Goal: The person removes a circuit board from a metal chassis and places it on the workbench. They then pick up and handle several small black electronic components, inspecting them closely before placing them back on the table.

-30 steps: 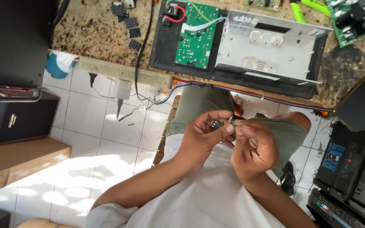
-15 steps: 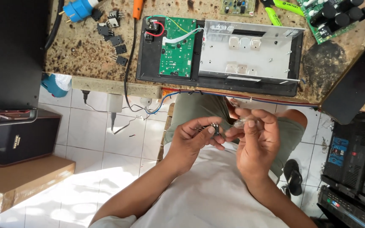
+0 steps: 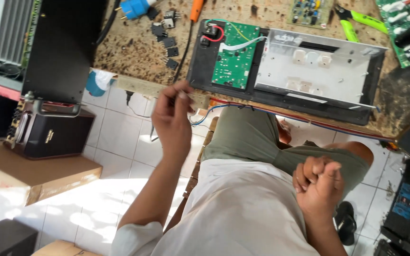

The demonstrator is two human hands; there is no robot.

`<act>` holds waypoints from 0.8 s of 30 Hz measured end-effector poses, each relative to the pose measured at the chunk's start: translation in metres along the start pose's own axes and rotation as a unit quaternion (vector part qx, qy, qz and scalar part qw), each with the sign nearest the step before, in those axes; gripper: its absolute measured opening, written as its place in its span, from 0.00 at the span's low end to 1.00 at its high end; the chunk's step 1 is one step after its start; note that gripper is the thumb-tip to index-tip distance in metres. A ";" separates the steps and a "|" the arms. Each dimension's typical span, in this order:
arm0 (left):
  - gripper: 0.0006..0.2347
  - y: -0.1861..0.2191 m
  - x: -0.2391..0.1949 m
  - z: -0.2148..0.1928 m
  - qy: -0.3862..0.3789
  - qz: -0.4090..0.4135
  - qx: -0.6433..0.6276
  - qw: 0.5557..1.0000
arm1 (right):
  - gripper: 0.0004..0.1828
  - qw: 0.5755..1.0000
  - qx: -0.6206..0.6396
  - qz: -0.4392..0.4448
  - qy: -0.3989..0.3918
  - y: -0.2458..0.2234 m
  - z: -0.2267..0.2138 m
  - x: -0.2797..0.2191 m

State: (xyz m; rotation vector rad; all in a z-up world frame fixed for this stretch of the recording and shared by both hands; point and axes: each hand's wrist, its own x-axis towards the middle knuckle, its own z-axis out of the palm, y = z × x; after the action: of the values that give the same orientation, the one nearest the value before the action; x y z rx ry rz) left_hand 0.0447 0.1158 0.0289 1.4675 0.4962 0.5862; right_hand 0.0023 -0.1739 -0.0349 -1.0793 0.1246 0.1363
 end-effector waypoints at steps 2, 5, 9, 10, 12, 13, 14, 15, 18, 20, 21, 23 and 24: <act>0.08 -0.002 0.025 -0.012 0.066 0.057 0.060 0.994 | 0.29 1.000 -0.009 0.028 0.006 -0.006 0.001 0.002; 0.09 -0.015 0.062 -0.035 0.076 0.225 0.285 0.929 | 0.27 0.999 -0.035 -0.027 -0.031 -0.006 0.003 0.006; 0.11 -0.041 0.108 -0.042 0.078 0.227 0.309 0.920 | 0.13 0.996 -0.083 -0.029 -0.023 0.002 -0.002 0.005; 0.11 -0.046 0.116 -0.042 0.080 0.207 0.331 0.917 | 0.09 0.996 -0.080 -0.022 -0.023 0.006 -0.005 0.005; 0.11 -0.053 0.127 -0.042 0.083 0.187 0.354 0.913 | 0.09 0.997 -0.076 -0.013 -0.025 0.008 -0.003 0.004; 0.11 -0.055 0.131 -0.041 0.082 0.173 0.349 0.917 | 0.07 0.995 -0.092 -0.028 -0.038 0.006 0.002 0.005; 0.11 -0.057 0.134 -0.039 0.080 0.159 0.344 0.922 | 0.08 0.992 -0.108 -0.042 -0.051 0.004 0.007 0.006; 0.11 -0.057 0.135 -0.040 0.079 0.159 0.344 0.922 | 0.08 0.992 -0.107 -0.043 -0.051 0.006 0.007 0.006; 0.18 -0.054 0.136 -0.039 0.018 0.180 0.367 0.913 | 0.06 0.993 -0.095 -0.022 -0.070 0.014 0.005 0.005; 0.19 -0.048 0.134 -0.035 0.020 0.183 0.428 0.885 | 0.05 0.996 -0.072 -0.032 -0.041 0.025 0.001 0.004; 0.19 -0.049 0.143 -0.033 0.019 0.183 0.428 0.885 | 0.05 0.996 -0.073 -0.032 -0.041 0.026 0.001 0.003; 0.16 -0.050 0.160 -0.031 -0.009 0.255 0.444 0.859 | 0.08 0.997 -0.079 -0.007 -0.018 0.028 0.000 0.001; 0.16 -0.052 0.169 -0.027 -0.008 0.256 0.443 0.859 | 0.08 0.997 -0.080 -0.008 -0.018 0.025 0.003 0.001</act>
State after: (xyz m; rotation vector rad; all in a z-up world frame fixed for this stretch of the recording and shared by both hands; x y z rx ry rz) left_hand 0.1604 0.2445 -0.0175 2.5329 0.3652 0.8093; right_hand -0.0008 -0.1590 -0.0554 -1.2359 0.0739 0.1540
